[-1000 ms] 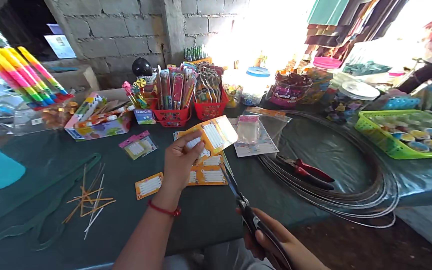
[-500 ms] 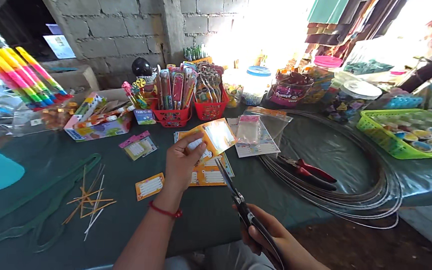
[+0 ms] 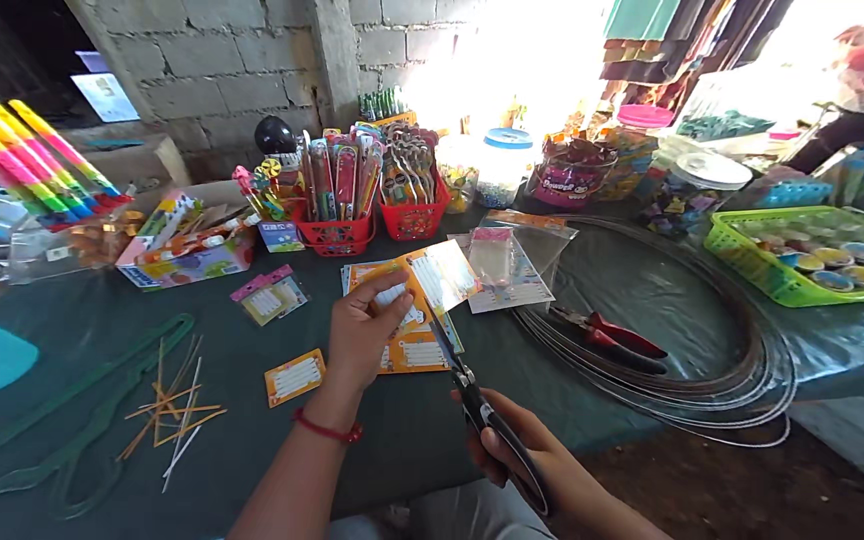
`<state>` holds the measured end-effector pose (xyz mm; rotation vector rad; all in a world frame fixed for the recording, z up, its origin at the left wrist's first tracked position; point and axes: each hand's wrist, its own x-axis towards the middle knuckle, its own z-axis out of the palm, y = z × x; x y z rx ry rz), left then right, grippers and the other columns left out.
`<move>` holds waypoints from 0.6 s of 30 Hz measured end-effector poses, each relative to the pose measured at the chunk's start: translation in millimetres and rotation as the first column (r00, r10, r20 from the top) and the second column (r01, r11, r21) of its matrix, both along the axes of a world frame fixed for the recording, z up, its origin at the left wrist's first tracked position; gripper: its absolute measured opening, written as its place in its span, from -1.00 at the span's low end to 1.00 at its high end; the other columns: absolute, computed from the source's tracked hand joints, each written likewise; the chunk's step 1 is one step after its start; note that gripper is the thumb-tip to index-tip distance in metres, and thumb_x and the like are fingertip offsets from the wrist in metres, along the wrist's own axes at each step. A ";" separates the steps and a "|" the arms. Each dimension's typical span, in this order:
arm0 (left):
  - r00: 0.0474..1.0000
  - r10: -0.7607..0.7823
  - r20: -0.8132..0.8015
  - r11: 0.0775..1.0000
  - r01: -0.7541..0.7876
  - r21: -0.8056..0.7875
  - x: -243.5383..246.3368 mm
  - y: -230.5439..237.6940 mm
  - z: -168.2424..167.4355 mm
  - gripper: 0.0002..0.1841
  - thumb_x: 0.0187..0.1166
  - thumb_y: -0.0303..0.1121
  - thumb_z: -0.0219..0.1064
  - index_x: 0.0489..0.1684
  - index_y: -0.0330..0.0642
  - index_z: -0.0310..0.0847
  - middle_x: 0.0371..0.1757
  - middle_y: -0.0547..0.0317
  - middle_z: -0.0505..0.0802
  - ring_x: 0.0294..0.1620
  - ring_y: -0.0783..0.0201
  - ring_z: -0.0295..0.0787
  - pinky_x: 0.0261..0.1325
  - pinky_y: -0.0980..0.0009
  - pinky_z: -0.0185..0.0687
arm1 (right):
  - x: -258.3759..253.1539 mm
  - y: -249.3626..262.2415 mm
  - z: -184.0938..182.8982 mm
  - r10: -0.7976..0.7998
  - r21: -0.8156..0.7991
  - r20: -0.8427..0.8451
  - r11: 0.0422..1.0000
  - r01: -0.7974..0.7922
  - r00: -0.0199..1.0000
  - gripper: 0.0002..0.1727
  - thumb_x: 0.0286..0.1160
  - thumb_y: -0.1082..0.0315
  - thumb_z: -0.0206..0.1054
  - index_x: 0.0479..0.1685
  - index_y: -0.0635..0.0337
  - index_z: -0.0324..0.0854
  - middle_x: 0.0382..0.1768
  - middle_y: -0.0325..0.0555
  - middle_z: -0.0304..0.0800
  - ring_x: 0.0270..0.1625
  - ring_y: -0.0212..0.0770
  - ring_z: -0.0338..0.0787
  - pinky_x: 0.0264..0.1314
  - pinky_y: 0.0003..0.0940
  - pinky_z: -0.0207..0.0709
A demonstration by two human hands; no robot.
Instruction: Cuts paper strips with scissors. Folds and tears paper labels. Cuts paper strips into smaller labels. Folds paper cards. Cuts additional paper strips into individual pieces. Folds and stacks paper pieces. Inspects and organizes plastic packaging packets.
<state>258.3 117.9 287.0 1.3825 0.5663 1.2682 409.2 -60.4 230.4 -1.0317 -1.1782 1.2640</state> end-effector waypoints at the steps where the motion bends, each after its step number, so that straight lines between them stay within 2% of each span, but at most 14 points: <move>1: 1.000 -0.001 0.003 1.000 0.001 0.002 -0.1 0.3 -0.3 -0.69 0.43 -0.70 0.41 0.10 -0.28 0.79 -0.15 0.22 0.91 -0.36 0.48 0.80 -0.26 0.58 0.76 | -0.2 0.3 0.2 -0.002 0.001 -0.002 1.000 0.002 1.000 -0.27 0.58 -0.10 0.33 0.57 0.22 0.33 -0.34 -0.48 0.69 -0.40 -0.58 0.67 -0.37 -0.66 0.57; 18: 1.000 0.018 -0.026 0.998 -0.016 0.066 2.0 1.2 -3.6 -0.70 0.41 -0.67 0.43 0.10 -0.30 0.79 -0.10 0.20 0.92 -0.28 0.47 0.84 -0.17 0.57 0.79 | -1.0 3.3 -2.8 -0.017 0.006 -0.015 1.000 0.017 1.000 -0.26 0.56 -0.09 0.36 0.57 0.23 0.33 -0.34 -0.49 0.69 -0.43 -0.61 0.64 -0.40 -0.69 0.54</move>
